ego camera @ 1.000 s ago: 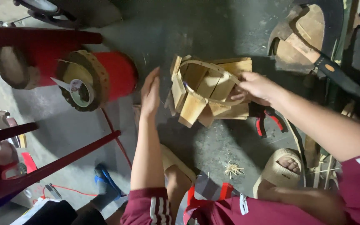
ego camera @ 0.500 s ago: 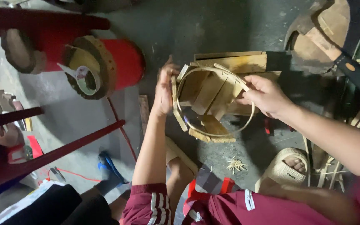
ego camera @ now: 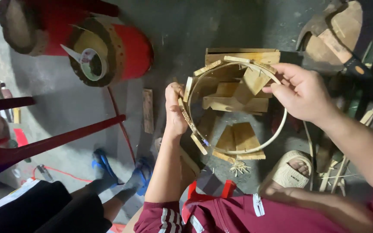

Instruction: Assembling a cylindrical wooden structure by fitting thin wood strips into a circular frame and tapping them into place with a wooden block.

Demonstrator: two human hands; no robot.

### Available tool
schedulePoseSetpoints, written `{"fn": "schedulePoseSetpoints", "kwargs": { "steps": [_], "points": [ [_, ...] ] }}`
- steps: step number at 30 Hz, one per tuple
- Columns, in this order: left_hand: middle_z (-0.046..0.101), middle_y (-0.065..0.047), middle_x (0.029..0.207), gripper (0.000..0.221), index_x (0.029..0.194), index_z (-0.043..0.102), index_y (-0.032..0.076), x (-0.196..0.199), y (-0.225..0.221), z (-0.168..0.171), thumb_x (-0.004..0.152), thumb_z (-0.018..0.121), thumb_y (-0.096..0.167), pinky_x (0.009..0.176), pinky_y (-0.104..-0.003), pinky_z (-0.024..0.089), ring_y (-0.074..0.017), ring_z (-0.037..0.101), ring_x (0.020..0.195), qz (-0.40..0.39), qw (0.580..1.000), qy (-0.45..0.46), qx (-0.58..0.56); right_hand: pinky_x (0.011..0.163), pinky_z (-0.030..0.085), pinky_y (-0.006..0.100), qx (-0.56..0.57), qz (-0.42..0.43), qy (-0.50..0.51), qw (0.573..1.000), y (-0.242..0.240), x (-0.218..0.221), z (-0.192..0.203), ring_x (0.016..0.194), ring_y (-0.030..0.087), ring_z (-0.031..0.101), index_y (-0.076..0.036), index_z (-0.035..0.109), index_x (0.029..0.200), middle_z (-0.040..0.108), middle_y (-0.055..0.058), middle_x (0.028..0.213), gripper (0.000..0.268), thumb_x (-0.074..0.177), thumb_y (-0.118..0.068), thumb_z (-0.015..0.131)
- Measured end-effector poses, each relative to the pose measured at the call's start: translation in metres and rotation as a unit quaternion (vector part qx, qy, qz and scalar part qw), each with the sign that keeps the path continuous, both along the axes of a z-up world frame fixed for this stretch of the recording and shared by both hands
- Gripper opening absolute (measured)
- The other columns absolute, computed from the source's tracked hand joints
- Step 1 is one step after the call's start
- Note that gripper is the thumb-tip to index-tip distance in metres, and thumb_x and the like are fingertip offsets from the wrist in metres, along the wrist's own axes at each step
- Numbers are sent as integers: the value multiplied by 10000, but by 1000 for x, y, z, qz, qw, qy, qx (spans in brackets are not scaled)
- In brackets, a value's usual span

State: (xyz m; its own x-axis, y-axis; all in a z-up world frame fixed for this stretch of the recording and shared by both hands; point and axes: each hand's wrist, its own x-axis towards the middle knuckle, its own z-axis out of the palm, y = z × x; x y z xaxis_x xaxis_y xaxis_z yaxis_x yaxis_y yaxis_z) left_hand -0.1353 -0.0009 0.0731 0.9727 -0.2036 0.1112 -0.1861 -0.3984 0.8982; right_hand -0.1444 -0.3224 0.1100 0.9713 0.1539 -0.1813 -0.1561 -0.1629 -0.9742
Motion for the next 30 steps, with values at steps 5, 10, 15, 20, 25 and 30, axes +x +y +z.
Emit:
{"fn": "schedulePoseSetpoints", "kwargs": {
  "steps": [5,10,15,20,25,30],
  "points": [
    [476,-82,1123,1011,1081,477,30,-15,-5,-25,876,91,941,979,-357,386,-207,447,1034,18,989,110,-96,643,531,269,-112,7,-83,990,-11,-2,-5,997,259,750,155,595,1335,726,200,1010,412,926,113,583],
    [523,-41,1043,920,1200,481,70,-20,-11,-29,845,305,901,849,-293,393,-133,457,938,33,922,250,-293,567,463,295,-171,3,-185,968,-10,5,5,602,169,568,168,645,1298,687,110,808,409,890,148,638],
    [538,-38,875,844,1214,464,45,-23,-19,-31,891,371,820,688,-255,430,-113,490,766,40,886,273,-372,533,437,318,-218,11,-216,952,-15,6,11,592,213,563,196,666,1277,684,148,835,398,880,170,652],
    [557,-56,1035,798,1278,478,31,-23,-19,-66,953,396,756,884,-285,473,-133,517,926,36,859,278,-428,584,458,368,-264,11,-219,939,-19,8,-1,638,273,588,165,670,1286,686,159,845,401,887,142,639],
    [524,-124,1269,914,1293,464,41,-25,-15,-76,932,114,805,1124,-419,335,-234,477,1183,44,942,259,-209,497,439,370,-282,61,-202,936,-16,15,-1,503,234,537,104,617,1405,633,109,698,563,844,151,602],
    [507,-53,1090,736,1218,449,92,-23,-22,-74,961,319,770,916,-324,429,-147,480,974,38,903,252,-347,455,442,364,-260,67,-178,947,-14,15,7,507,236,563,113,605,1375,686,180,836,515,862,120,636]
  ]
}}
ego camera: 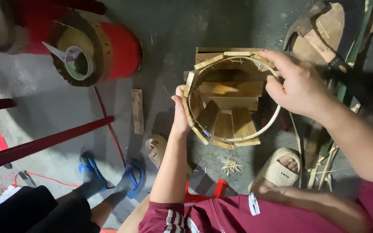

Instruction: Assembling a cylindrical wooden structure by fitting thin wood strips into a circular frame and tapping them into place with a wooden block.

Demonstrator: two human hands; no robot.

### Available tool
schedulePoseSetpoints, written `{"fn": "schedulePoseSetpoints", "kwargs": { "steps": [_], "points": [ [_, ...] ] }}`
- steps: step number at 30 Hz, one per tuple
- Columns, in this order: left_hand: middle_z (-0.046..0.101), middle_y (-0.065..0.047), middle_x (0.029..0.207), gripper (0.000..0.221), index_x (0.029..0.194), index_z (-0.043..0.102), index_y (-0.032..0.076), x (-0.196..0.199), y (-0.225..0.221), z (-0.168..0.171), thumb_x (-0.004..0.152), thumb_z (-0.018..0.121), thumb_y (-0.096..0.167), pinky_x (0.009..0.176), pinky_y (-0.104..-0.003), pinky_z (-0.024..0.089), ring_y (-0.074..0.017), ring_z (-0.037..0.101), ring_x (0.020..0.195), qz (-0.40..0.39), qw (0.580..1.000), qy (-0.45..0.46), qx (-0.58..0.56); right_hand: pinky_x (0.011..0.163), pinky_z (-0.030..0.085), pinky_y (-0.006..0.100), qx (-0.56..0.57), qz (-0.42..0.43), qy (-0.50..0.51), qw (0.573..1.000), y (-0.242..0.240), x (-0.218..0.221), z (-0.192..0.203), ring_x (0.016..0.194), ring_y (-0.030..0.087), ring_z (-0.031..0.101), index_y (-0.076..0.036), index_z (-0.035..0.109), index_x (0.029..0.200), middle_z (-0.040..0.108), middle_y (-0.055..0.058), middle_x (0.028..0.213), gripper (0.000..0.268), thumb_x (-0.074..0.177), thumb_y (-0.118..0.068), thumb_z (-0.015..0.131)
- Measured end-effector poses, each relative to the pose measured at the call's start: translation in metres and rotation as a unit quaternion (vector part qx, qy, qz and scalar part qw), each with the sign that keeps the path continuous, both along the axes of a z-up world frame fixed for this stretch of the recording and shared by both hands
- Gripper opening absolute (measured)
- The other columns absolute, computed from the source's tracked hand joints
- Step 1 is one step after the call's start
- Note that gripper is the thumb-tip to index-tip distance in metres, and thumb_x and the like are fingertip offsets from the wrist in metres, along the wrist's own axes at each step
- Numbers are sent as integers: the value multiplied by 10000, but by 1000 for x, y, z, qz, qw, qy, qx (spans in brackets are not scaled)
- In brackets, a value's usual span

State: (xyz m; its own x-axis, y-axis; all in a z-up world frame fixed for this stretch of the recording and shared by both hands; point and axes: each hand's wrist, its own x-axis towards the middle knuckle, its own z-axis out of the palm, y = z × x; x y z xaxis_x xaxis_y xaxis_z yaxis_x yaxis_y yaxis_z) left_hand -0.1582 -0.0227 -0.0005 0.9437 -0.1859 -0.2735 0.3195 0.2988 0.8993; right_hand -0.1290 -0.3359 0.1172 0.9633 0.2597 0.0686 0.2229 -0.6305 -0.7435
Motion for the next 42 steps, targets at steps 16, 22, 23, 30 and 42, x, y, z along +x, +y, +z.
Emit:
{"fn": "schedulePoseSetpoints", "kwargs": {
  "steps": [16,22,23,30,42],
  "points": [
    [222,-132,1747,659,1666,215,98,4,0,57,1047,435,40,1367,-458,186,-301,223,1645,-59,978,-181,86,428,524,396,-76,25,24,997,10,16,2,423,253,597,22,608,1422,702,159,697,563,863,83,585],
    [476,-151,1603,631,1599,423,92,16,-11,79,1017,665,128,1275,-476,275,-270,406,1506,-70,950,-198,230,714,606,504,-90,7,15,996,11,19,-17,860,448,747,-120,683,1338,757,264,979,401,946,-52,634],
    [476,-151,1603,631,1599,423,92,24,-10,84,1017,665,128,1275,-476,275,-270,406,1506,-72,950,-199,228,714,606,504,-91,4,15,996,11,18,-15,860,448,747,-120,683,1338,757,264,979,401,946,-52,634],
    [561,-158,1515,684,1524,524,168,62,-33,138,905,803,82,1141,-593,454,-432,556,1389,-159,852,-258,427,711,613,492,-116,21,23,993,15,15,-16,875,424,752,-132,641,1374,748,255,976,425,958,-51,620],
    [697,17,1238,525,1391,613,275,96,-79,107,923,776,448,1021,-488,527,-240,701,1176,-285,620,-401,611,732,606,492,-73,-39,4,997,7,-2,-27,952,403,742,-68,740,1230,760,208,942,317,943,-202,758]
  ]
}}
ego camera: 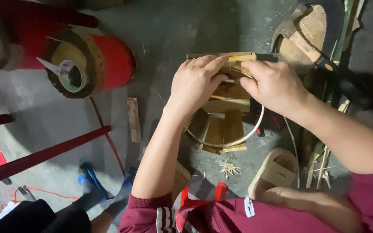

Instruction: Assembling a cylindrical wooden structure by fitting thin wood strips into a circular frame and tapping them into place with a wooden block.

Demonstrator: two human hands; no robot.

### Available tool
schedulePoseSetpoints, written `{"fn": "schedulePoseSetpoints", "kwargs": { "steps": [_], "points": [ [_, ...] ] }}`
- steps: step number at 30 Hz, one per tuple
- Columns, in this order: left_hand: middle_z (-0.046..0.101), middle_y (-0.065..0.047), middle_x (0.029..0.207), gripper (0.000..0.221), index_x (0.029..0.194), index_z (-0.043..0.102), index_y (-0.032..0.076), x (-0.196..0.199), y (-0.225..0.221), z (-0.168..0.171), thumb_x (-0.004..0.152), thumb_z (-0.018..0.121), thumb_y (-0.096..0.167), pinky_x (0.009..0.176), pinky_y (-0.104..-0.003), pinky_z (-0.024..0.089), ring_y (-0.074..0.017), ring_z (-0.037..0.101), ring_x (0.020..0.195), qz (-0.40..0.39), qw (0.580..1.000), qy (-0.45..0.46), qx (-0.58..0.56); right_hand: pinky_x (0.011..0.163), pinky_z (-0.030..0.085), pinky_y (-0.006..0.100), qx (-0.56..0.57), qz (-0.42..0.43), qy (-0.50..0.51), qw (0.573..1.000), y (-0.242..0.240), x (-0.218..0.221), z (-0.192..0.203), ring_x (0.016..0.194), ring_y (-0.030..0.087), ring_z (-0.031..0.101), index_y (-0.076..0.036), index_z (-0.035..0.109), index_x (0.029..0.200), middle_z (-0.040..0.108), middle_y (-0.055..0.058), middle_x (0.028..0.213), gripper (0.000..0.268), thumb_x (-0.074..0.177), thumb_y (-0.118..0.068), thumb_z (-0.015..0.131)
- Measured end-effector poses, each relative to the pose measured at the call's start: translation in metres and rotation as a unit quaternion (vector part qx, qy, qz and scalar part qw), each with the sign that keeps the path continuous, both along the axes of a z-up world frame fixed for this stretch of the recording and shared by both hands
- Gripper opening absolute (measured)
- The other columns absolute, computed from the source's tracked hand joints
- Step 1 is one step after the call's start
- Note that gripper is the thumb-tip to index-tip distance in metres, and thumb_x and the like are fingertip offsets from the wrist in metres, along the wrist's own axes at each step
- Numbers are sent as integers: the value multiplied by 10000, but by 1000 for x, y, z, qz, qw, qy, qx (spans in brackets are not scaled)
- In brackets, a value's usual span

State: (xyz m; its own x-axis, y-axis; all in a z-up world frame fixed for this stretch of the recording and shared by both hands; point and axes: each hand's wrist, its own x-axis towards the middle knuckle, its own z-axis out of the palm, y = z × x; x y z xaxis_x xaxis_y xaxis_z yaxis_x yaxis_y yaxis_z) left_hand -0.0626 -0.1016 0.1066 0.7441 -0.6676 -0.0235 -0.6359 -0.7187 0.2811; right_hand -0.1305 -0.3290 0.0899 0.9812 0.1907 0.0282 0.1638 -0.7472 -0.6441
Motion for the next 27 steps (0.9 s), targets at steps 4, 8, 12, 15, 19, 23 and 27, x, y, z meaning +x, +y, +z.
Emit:
{"fn": "schedulePoseSetpoints", "kwargs": {
  "steps": [4,8,12,15,19,23,27],
  "points": [
    [707,28,1179,423,1328,661,288,-2,2,-1,953,754,459,957,-418,577,-196,733,1123,5,1000,-13,-27,720,605,486,-6,-10,-65,998,3,-6,-9,868,388,748,-63,744,1189,753,186,863,303,926,-212,771],
    [721,-23,1153,356,1290,694,241,-3,2,8,960,759,359,946,-456,580,-252,734,1116,0,999,6,-39,697,603,473,-14,-17,-91,996,6,-8,-14,853,361,749,-89,745,1161,740,146,824,265,936,-227,772],
    [721,-15,1147,343,1271,697,249,-4,2,8,958,748,382,939,-460,582,-253,730,1123,5,999,-6,-37,697,600,471,-7,-21,-86,996,6,-8,-12,854,357,750,-83,747,1153,743,157,836,261,925,-205,778],
    [718,-19,1152,344,1270,696,249,-3,1,10,960,746,389,949,-469,576,-256,725,1133,4,1000,3,-26,736,601,483,26,-16,-41,999,2,-6,-2,895,386,746,-37,742,1175,752,204,905,333,897,-207,807],
    [712,-39,1159,365,1296,677,240,-3,1,11,963,742,371,975,-502,557,-278,718,1143,-2,1000,18,-18,761,599,504,31,-8,18,999,1,-5,7,918,418,739,-9,744,1168,750,235,950,343,885,-192,803],
    [714,-43,1154,392,1301,671,229,-5,-2,15,949,756,380,992,-525,544,-287,718,1142,-2,1000,15,-19,763,592,525,15,-18,9,1000,1,-7,7,949,420,735,-31,748,1164,754,222,938,293,891,-135,770],
    [708,-34,1182,543,1379,602,278,-6,-7,22,907,805,455,1080,-578,457,-272,690,1201,-22,998,-59,8,687,587,501,-20,-35,-27,999,0,-11,-5,888,392,742,-87,742,1093,736,149,840,217,887,-149,762]
  ]
}}
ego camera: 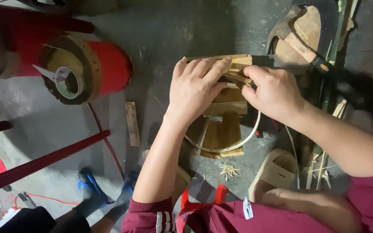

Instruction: Assembling a cylindrical wooden structure by fitting thin wood strips into a circular frame and tapping them into place with a wooden block.

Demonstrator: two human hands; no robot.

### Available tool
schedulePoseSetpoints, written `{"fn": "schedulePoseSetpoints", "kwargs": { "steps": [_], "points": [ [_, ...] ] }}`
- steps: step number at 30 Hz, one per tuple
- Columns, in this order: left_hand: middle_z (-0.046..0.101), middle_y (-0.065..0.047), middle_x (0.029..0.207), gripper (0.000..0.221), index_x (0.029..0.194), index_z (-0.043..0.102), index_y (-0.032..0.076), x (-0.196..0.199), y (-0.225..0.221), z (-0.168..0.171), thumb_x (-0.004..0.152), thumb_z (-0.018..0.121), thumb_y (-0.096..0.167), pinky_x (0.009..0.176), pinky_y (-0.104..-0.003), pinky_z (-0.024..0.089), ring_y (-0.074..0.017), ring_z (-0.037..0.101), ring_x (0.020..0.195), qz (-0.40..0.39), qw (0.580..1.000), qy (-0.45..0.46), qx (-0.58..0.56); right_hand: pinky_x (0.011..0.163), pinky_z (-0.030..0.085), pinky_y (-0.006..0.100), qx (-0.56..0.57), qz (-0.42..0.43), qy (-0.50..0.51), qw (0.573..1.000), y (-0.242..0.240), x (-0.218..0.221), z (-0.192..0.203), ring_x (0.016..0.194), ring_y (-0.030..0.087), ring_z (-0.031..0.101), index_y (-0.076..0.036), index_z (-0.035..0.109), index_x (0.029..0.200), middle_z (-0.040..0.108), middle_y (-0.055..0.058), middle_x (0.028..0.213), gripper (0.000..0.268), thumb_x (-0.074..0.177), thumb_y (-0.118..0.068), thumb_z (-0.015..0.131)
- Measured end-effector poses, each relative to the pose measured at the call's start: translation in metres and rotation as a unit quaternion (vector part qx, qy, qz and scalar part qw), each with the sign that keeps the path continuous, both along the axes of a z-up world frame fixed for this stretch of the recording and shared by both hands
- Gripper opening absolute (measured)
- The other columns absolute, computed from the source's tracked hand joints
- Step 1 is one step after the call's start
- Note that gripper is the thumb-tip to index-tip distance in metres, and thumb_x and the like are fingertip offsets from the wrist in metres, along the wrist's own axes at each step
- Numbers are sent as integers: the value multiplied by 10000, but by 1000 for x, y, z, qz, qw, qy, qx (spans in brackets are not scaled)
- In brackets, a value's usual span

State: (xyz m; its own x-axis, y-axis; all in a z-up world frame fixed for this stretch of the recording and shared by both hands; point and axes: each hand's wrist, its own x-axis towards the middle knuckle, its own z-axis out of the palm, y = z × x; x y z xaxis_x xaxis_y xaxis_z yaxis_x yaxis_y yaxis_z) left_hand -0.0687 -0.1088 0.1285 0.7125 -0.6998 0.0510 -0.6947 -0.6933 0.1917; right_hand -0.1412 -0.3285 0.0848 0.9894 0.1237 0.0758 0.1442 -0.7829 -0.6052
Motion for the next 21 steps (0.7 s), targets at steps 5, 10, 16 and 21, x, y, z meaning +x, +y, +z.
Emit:
{"fn": "schedulePoseSetpoints", "kwargs": {
  "steps": [5,10,16,21],
  "points": [
    [719,-47,1152,486,1271,674,269,-1,-12,-7,844,890,348,1077,-625,439,-273,687,1187,-33,998,-38,-39,687,589,490,-27,-2,-18,999,-2,-1,-4,870,378,741,-114,737,1028,716,108,801,186,843,-122,743],
    [725,-68,1101,491,1219,705,258,0,-13,-29,795,945,320,1027,-648,466,-285,698,1139,-50,996,-43,-65,639,569,469,-27,-6,-49,998,-1,-4,-4,810,370,733,-111,716,961,702,125,778,115,848,-101,737],
    [579,-170,1478,869,1513,499,160,-10,33,46,766,944,143,1092,-786,311,-379,530,1394,95,980,121,-126,749,571,449,142,22,14,990,-15,3,12,926,423,739,21,752,1049,752,234,913,199,870,-56,794],
    [377,-282,1601,697,1602,320,71,-67,145,-10,986,628,179,1122,-758,252,-493,301,1484,247,838,337,-352,833,566,453,215,61,73,972,-32,2,2,1040,402,720,1,755,1148,766,215,1047,331,830,-84,794]
  ]
}}
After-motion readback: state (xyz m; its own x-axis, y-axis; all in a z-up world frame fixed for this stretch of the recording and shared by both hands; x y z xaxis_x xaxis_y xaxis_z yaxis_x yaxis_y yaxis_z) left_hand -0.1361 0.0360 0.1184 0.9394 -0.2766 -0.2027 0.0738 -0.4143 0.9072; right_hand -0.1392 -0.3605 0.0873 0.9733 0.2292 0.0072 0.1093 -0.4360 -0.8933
